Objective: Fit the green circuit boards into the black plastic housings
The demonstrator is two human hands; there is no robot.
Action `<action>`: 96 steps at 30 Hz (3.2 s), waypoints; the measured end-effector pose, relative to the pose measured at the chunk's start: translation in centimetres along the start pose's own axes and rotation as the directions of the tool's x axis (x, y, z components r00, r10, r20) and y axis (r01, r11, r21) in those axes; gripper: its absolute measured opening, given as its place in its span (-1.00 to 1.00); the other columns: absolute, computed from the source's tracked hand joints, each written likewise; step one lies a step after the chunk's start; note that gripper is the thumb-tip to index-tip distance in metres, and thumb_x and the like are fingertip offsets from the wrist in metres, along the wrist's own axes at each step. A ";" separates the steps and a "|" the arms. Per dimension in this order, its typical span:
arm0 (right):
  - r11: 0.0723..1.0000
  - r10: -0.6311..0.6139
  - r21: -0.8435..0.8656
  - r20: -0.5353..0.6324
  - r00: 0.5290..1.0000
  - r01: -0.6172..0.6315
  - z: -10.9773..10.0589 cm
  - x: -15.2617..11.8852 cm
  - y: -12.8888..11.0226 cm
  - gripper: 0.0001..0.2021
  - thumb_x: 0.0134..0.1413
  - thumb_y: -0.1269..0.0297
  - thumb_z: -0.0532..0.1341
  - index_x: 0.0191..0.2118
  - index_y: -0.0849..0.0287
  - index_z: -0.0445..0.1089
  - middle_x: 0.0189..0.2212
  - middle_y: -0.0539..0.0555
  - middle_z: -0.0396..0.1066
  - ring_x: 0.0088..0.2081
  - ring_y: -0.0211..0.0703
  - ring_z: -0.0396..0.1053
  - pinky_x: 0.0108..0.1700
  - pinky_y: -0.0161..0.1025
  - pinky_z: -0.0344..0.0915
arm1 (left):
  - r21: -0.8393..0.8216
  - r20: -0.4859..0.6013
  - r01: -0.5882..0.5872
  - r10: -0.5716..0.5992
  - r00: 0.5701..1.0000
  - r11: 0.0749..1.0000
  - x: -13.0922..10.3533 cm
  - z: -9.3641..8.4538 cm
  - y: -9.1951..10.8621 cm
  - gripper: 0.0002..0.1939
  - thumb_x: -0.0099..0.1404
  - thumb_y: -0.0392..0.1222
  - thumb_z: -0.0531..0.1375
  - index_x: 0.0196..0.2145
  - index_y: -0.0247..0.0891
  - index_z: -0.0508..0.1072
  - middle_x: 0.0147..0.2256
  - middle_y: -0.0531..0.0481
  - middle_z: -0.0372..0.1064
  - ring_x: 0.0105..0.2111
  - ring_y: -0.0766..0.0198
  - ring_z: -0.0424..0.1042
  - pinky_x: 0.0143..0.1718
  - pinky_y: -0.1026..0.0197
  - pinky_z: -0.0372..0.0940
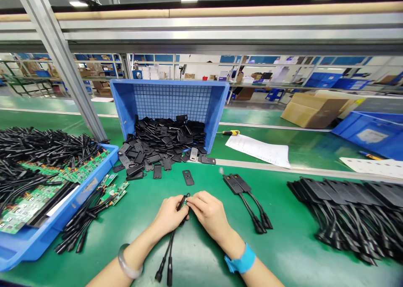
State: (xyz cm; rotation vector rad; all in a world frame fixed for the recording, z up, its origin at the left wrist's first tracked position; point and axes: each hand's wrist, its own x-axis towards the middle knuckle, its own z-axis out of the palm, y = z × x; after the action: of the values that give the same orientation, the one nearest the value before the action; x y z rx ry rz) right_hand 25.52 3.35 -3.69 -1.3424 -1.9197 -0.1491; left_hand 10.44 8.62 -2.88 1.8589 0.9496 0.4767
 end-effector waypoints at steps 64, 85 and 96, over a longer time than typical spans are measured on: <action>0.959 0.057 -0.284 0.170 0.984 -0.006 -1.0 0.7 -0.7 -0.81 0.19 0.31 0.14 -0.42 0.14 0.42 -0.51 0.02 0.42 -0.43 -0.22 0.34 -0.39 -0.28 0.10 | 0.093 0.029 0.003 -0.006 1.000 0.996 0.2 -0.2 0.4 -0.81 0.19 -0.14 0.01 -0.48 -0.24 0.34 -0.57 0.05 0.45 -0.58 0.30 0.36 -0.51 0.32 0.14; 0.786 0.554 -0.602 0.588 0.589 -0.138 -4.5 1.0 -3.4 -0.75 0.09 0.21 0.22 -0.43 0.26 0.56 -0.50 0.33 0.52 -0.42 0.12 0.51 -0.54 -0.20 0.22 | 0.148 0.067 0.039 -0.049 0.997 0.988 0.7 -0.2 0.0 -0.78 0.23 -0.07 -0.01 -0.48 -0.20 0.25 -0.54 0.05 0.46 -0.58 0.29 0.36 -0.52 0.31 0.14; 0.788 0.559 -0.580 0.535 0.633 -0.205 -3.8 0.6 -3.3 -0.78 0.13 0.49 0.12 -0.44 0.28 0.48 -0.51 0.26 0.49 -0.44 0.04 0.49 -0.54 -0.23 0.18 | 0.121 0.069 0.034 -0.042 0.997 0.992 0.6 -0.2 0.0 -0.78 0.23 -0.07 0.00 -0.47 -0.22 0.27 -0.55 0.04 0.46 -0.57 0.29 0.34 -0.52 0.31 0.13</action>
State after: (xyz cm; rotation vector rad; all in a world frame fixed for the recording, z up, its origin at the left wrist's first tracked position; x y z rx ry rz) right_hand 24.60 0.48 0.42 -2.4064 -2.1793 0.1513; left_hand 10.63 9.21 -2.87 1.9486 0.9824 0.3340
